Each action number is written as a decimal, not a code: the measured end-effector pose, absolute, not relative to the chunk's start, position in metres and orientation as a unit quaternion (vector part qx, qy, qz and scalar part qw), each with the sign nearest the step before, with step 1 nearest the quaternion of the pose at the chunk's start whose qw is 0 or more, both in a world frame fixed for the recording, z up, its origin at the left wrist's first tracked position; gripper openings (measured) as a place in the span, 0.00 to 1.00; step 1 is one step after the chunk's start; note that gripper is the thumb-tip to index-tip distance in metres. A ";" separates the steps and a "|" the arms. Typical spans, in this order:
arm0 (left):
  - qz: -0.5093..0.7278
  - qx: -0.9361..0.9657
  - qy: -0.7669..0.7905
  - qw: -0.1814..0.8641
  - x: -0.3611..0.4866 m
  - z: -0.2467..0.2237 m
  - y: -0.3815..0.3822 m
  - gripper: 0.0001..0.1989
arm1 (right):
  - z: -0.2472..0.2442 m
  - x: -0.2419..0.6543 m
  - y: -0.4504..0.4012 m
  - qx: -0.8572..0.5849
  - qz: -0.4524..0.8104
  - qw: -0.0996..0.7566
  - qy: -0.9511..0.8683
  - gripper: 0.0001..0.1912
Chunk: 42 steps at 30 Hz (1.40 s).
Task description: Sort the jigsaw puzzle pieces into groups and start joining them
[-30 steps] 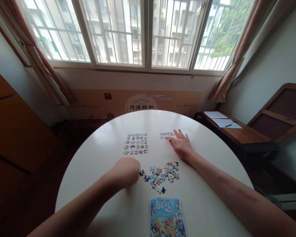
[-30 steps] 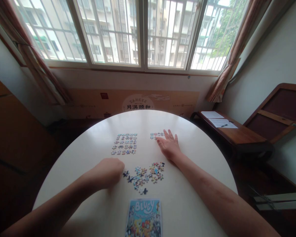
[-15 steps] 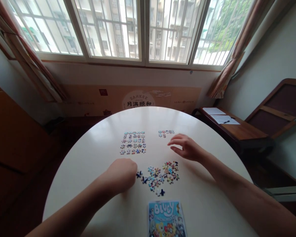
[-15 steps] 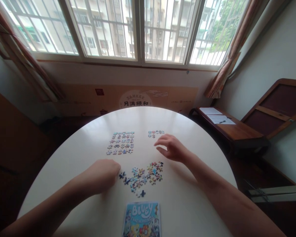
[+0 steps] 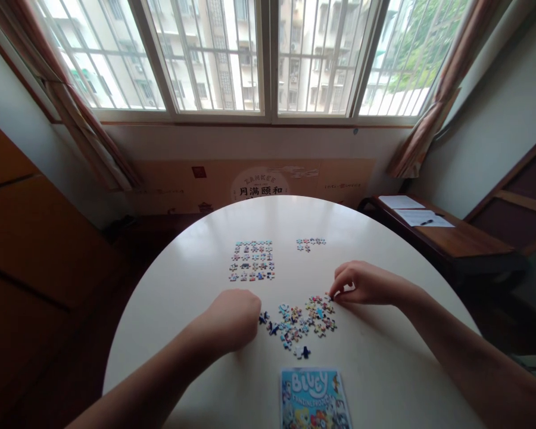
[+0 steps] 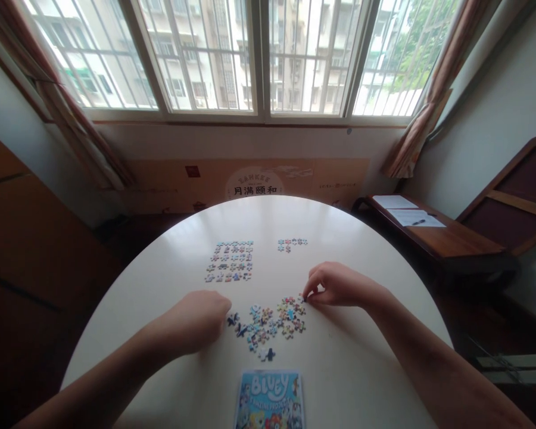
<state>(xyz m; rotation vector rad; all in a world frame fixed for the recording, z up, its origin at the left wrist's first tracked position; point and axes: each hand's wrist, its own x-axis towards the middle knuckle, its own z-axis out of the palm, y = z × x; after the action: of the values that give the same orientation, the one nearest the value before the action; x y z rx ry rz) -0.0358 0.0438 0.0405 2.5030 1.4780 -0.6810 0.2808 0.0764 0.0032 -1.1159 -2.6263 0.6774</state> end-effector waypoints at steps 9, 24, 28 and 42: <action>-0.141 0.880 0.448 0.076 -0.026 0.026 0.038 0.10 | -0.019 0.255 0.083 -0.423 0.095 0.180 -0.883 0.13; -0.012 0.899 0.437 0.017 -0.013 -0.007 0.069 0.24 | -0.048 0.262 0.108 -0.427 0.080 0.357 -0.827 0.13; -0.028 0.889 0.456 0.023 -0.018 0.008 0.061 0.14 | -0.047 0.263 0.106 -0.426 0.083 0.365 -0.823 0.12; -0.179 0.811 0.556 0.036 -0.071 0.048 0.062 0.06 | -0.053 0.272 0.107 -0.450 0.130 0.359 -0.807 0.15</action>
<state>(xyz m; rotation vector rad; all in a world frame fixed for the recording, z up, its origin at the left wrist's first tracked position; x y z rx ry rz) -0.0712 0.0623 0.0478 2.4907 1.7074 -0.5504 0.2724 0.1067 -0.0535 -1.1595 -2.0817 0.3343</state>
